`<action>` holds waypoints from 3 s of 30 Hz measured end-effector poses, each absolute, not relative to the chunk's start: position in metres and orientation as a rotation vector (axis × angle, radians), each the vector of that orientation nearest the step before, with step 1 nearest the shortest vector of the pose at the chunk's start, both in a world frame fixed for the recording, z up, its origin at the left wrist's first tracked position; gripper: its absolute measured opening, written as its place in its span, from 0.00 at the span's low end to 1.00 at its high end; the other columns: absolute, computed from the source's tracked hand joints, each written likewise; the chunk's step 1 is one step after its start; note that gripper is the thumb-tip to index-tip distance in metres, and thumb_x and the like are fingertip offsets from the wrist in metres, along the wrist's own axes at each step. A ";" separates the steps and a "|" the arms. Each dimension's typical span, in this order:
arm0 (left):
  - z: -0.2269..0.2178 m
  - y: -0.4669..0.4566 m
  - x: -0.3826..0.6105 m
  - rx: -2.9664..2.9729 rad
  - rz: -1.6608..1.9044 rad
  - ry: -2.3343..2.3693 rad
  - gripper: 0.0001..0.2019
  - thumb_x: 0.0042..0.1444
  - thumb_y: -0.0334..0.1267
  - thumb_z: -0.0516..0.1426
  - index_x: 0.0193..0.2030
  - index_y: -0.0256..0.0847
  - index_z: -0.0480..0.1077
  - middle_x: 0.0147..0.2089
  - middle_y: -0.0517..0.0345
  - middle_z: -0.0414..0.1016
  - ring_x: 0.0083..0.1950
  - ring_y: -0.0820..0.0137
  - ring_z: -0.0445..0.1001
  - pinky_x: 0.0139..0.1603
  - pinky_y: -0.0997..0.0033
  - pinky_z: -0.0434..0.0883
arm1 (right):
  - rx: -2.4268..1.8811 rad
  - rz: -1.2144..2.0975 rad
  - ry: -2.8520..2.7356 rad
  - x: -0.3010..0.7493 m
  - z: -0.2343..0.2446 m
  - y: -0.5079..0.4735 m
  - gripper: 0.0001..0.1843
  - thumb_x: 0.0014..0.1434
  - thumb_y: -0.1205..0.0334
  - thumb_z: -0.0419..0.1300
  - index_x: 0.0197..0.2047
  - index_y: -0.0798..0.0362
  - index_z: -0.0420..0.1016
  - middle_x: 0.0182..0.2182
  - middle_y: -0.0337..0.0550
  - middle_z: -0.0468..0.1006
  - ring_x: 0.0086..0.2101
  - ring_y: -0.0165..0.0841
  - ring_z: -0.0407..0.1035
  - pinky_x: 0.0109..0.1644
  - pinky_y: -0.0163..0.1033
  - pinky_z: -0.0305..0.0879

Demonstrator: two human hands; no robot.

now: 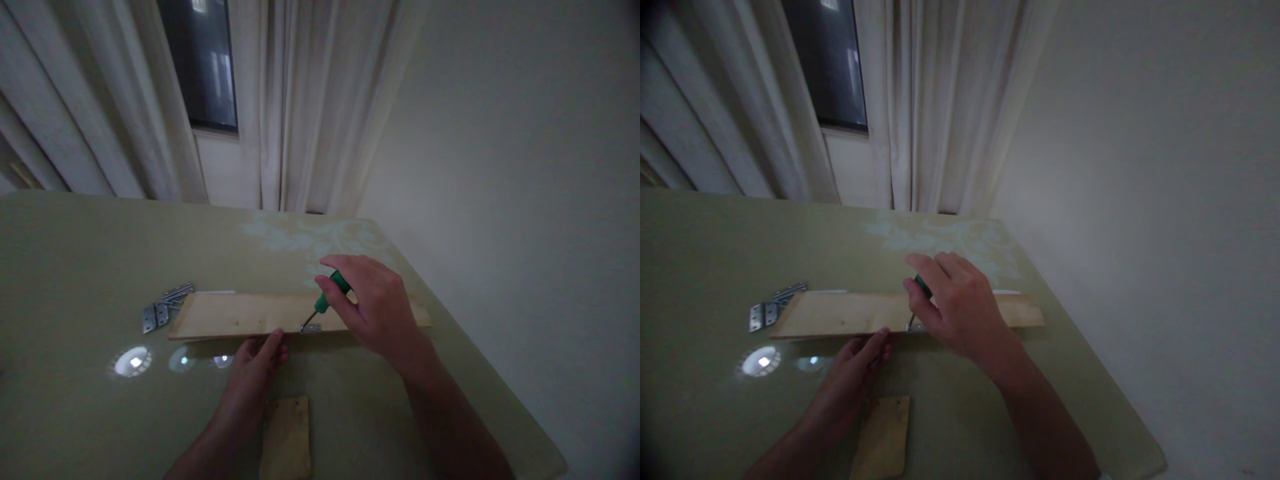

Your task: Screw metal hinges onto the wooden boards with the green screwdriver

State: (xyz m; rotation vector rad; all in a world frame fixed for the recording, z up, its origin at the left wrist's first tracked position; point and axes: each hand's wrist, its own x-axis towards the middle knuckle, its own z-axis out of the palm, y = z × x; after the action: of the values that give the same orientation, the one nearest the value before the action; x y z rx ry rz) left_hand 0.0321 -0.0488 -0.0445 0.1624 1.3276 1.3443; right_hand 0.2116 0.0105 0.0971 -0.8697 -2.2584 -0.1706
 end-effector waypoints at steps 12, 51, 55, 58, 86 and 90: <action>-0.043 -0.046 0.032 0.148 1.353 1.298 0.07 0.73 0.24 0.63 0.41 0.31 0.79 0.40 0.51 0.84 0.32 0.78 0.80 0.34 0.83 0.80 | -0.842 -0.143 -2.310 0.214 0.098 0.009 0.26 0.80 0.56 0.50 0.72 0.58 0.75 0.43 0.52 0.85 0.44 0.43 0.78 0.49 0.47 0.75; -0.040 -0.050 0.032 0.149 1.344 1.332 0.04 0.72 0.26 0.64 0.43 0.34 0.80 0.43 0.50 0.85 0.35 0.76 0.82 0.38 0.83 0.81 | -0.975 -0.162 -2.287 0.215 0.101 0.009 0.19 0.79 0.51 0.56 0.57 0.55 0.80 0.38 0.48 0.85 0.40 0.44 0.78 0.47 0.47 0.73; -0.040 -0.050 0.032 0.163 1.342 1.327 0.05 0.72 0.25 0.63 0.42 0.33 0.80 0.42 0.51 0.85 0.34 0.77 0.81 0.36 0.83 0.80 | -0.775 0.034 -2.329 0.214 0.101 0.007 0.20 0.78 0.62 0.53 0.68 0.53 0.73 0.50 0.50 0.84 0.49 0.42 0.78 0.56 0.48 0.75; -0.040 -0.050 0.032 0.173 1.341 1.334 0.05 0.72 0.25 0.64 0.43 0.33 0.80 0.41 0.51 0.84 0.33 0.76 0.81 0.36 0.82 0.80 | -0.672 0.127 -2.296 0.215 0.101 0.006 0.26 0.73 0.68 0.54 0.72 0.51 0.67 0.51 0.49 0.82 0.51 0.40 0.77 0.58 0.48 0.75; -0.045 -0.049 0.032 0.152 1.355 1.316 0.04 0.71 0.26 0.65 0.42 0.34 0.79 0.42 0.52 0.84 0.35 0.76 0.81 0.38 0.81 0.81 | -0.650 0.380 -2.018 0.205 0.092 0.016 0.21 0.75 0.63 0.66 0.69 0.43 0.79 0.51 0.43 0.84 0.48 0.35 0.79 0.54 0.44 0.79; -0.046 -0.049 0.032 0.153 1.355 1.301 0.03 0.71 0.25 0.65 0.43 0.33 0.80 0.43 0.51 0.84 0.35 0.76 0.81 0.38 0.80 0.81 | -0.657 0.357 -1.973 0.202 0.090 0.016 0.17 0.74 0.61 0.66 0.63 0.44 0.82 0.51 0.44 0.83 0.50 0.38 0.79 0.56 0.46 0.78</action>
State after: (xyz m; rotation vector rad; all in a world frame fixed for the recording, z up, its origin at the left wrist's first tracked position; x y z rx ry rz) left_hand 0.0319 -0.0495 -0.0459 0.1528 1.3015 1.3547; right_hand 0.2022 0.0165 0.0903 -0.6573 -1.9734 0.3572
